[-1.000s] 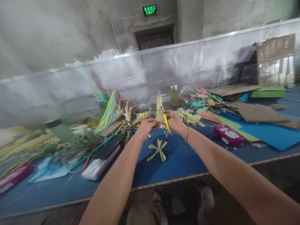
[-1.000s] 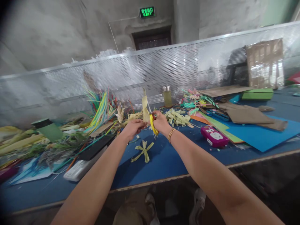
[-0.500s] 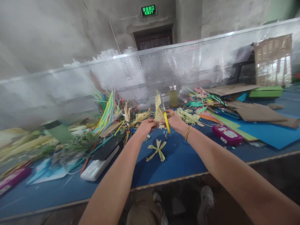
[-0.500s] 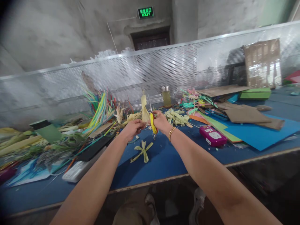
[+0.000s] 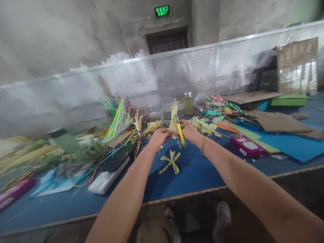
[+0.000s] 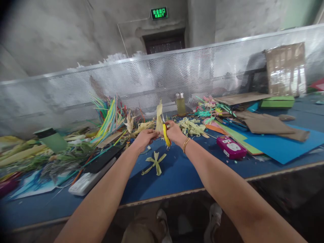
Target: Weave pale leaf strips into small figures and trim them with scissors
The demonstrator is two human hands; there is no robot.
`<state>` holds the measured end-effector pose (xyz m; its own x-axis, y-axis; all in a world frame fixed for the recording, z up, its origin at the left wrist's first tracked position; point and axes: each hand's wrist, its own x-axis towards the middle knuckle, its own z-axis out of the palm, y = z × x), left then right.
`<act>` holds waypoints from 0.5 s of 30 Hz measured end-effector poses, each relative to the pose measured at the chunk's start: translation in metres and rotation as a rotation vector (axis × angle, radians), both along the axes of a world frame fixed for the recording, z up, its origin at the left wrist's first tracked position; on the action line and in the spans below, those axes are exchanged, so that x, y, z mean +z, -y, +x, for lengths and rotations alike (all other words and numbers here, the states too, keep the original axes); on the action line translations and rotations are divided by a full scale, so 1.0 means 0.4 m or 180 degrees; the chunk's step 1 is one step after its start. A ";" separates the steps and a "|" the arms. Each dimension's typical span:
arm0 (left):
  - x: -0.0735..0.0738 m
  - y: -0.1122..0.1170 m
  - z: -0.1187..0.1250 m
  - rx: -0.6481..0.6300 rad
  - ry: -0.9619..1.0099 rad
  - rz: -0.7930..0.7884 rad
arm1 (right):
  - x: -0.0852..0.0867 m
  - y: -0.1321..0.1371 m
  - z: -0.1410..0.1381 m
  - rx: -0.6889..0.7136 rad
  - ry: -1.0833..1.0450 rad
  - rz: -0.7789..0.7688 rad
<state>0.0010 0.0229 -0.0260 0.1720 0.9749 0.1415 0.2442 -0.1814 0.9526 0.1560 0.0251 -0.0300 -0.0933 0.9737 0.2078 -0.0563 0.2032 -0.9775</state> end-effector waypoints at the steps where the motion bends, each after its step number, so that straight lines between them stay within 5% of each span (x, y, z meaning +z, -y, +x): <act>1: -0.001 -0.001 0.000 -0.0012 -0.0024 0.0012 | 0.001 0.001 0.001 0.0034 -0.0008 -0.0010; 10: -0.030 -0.017 0.001 -0.0189 0.0306 -0.0352 | -0.007 -0.006 0.003 0.0098 -0.0019 -0.0217; 15: -0.015 -0.007 -0.004 -0.0406 0.0709 -0.0651 | -0.018 -0.024 0.006 -0.0003 0.0060 -0.0076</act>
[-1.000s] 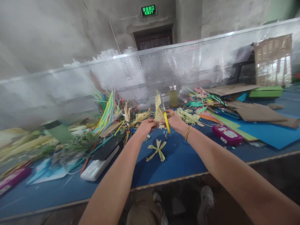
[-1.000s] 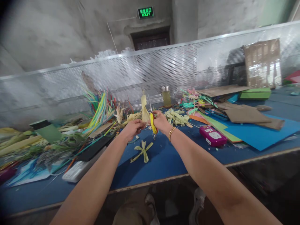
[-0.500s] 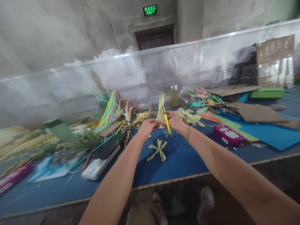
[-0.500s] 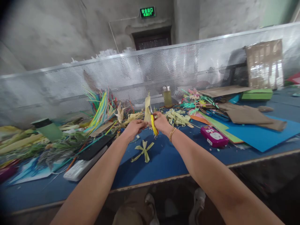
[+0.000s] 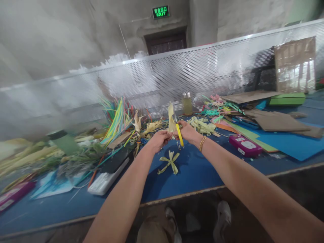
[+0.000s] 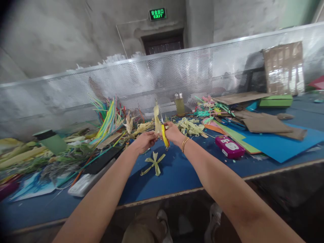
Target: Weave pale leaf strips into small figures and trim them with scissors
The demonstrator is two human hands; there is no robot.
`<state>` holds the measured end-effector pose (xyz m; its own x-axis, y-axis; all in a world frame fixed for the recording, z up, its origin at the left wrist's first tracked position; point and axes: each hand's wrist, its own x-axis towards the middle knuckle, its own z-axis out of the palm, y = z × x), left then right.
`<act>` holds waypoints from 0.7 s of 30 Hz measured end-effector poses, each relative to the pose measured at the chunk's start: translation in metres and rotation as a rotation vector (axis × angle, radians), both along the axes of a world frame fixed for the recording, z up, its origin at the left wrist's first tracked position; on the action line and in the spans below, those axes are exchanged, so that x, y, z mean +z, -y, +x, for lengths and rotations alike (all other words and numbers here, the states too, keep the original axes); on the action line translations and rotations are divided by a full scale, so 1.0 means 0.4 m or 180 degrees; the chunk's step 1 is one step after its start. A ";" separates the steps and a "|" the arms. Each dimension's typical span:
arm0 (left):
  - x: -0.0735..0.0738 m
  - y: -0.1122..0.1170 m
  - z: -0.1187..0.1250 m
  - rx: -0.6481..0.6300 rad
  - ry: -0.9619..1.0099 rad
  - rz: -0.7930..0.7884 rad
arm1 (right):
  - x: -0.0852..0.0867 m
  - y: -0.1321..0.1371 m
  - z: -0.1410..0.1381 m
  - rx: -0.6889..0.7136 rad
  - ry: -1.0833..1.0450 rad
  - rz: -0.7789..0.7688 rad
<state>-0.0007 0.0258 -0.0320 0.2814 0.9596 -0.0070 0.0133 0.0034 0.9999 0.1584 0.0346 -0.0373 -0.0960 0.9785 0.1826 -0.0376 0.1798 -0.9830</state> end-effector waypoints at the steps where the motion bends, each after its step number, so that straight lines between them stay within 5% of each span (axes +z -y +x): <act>1: 0.007 0.003 -0.004 -0.0093 0.0102 -0.0024 | -0.001 -0.004 0.004 -0.0054 -0.0011 0.0002; 5: 0.037 0.006 -0.029 -0.0293 0.0602 -0.0015 | 0.006 -0.010 0.028 -0.0120 -0.0203 -0.0327; 10: 0.071 0.013 -0.053 0.0015 0.1508 -0.0211 | 0.021 -0.001 0.045 0.0007 -0.0145 -0.0357; 14: 0.097 0.012 -0.074 0.0264 0.2120 0.0259 | 0.013 -0.012 0.054 -0.0209 0.0051 -0.0432; 21: 0.135 -0.016 -0.174 0.2222 0.2690 0.1030 | -0.006 -0.066 0.104 -0.0900 -0.0209 -0.0497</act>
<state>-0.0701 0.0323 0.0219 -0.5167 0.8308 0.2070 -0.5678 -0.5134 0.6435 0.2002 0.0610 -0.0396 0.1905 0.9814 0.0250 -0.0719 0.0394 -0.9966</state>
